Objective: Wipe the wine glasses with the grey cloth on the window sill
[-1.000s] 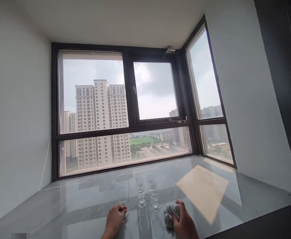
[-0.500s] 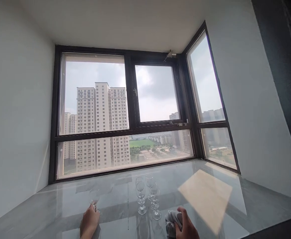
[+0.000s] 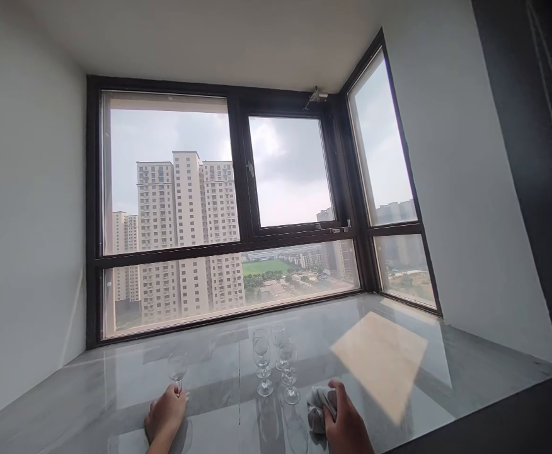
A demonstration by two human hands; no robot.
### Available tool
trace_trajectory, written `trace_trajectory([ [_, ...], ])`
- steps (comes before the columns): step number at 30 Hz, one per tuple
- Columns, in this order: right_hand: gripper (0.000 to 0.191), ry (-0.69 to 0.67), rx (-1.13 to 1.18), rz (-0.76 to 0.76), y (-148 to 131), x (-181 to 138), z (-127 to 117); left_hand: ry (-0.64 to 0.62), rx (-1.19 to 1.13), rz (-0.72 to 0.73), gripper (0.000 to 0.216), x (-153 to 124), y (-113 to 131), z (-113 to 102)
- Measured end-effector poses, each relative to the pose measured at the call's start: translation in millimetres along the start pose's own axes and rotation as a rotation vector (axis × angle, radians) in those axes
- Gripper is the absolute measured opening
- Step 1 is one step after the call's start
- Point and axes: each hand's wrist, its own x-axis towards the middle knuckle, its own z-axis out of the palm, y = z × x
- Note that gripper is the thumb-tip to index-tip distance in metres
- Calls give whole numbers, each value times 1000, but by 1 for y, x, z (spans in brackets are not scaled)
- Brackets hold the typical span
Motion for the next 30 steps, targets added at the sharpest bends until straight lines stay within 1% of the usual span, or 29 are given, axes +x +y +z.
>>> trace_trajectory([
  [6,34,-59,-91,-7,-1,-3,-4,-51,78,52,27,6,2,4],
  [11,31,-34,-133,-40,-6,-6,-5,7,169,126,31,5,-1,12],
  [14,30,-25,-153,-53,-8,-7,-6,18,216,146,34,3,-3,16],
  [18,30,3,-149,-77,-6,-8,-5,33,228,134,35,1,1,17],
  [22,30,29,-133,-83,-6,-8,-6,56,161,49,39,-2,7,11],
  [24,30,15,-134,-86,-8,-8,-7,79,120,28,36,-5,8,8],
  [25,29,5,-141,-83,-10,-8,-7,92,103,43,33,-8,9,7],
  [27,28,-16,-161,-71,-12,-8,-7,104,51,130,26,-18,13,8],
  [29,28,-25,-172,-57,-14,-8,-8,69,-46,254,24,-35,23,11],
  [30,27,-29,-174,-54,-13,-8,-7,31,-109,318,25,-45,32,14],
])
